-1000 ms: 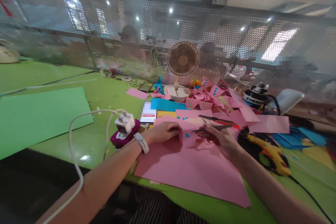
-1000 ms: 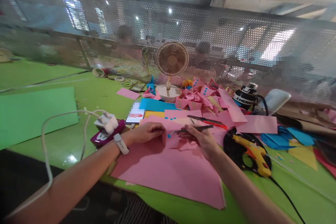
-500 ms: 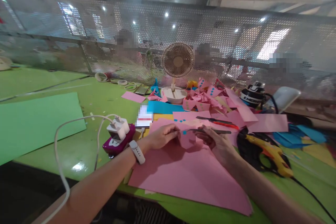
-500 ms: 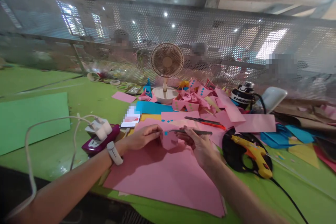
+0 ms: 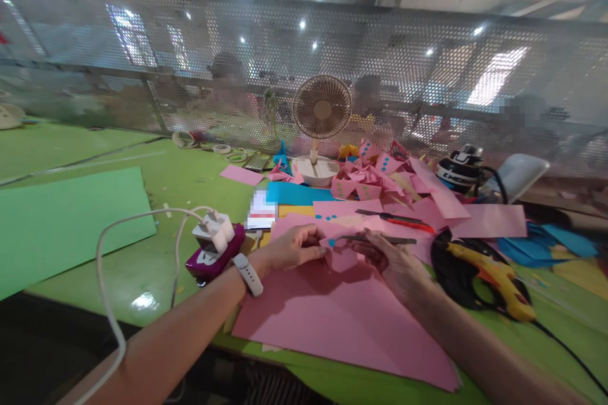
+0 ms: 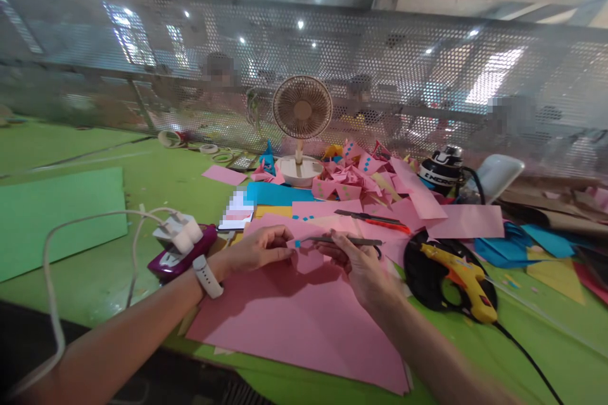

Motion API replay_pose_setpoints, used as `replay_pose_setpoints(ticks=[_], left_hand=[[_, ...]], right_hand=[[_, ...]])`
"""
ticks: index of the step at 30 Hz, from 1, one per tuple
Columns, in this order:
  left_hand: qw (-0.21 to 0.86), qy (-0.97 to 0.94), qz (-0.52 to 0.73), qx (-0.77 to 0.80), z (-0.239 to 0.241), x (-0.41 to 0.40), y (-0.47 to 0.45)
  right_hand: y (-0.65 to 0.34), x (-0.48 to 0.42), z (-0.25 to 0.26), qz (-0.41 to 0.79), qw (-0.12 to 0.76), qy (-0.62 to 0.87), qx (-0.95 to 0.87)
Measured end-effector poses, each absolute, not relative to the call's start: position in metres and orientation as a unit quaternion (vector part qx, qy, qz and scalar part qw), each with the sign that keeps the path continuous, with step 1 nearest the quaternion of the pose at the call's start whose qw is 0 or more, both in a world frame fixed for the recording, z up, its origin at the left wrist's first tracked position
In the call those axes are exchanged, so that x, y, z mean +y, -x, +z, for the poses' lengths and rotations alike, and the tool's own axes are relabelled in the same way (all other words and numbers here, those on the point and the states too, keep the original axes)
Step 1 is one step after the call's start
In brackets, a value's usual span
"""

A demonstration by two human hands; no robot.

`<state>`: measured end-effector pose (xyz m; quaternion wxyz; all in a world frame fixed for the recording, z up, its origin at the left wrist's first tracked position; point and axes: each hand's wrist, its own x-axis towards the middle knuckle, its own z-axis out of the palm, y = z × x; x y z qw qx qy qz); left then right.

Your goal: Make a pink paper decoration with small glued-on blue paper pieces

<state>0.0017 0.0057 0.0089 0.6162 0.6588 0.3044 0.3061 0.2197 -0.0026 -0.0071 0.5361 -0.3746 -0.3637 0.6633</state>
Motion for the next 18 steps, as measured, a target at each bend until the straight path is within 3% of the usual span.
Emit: replay_pose_setpoints(ticks=[18], left_hand=[[0.601, -0.667, 0.283, 0.338, 0.0161, 0.0017, -0.0004]], right_hand=[[-0.2208, -0.0028, -0.0083, 0.659, 0.529, 0.367, -0.389]])
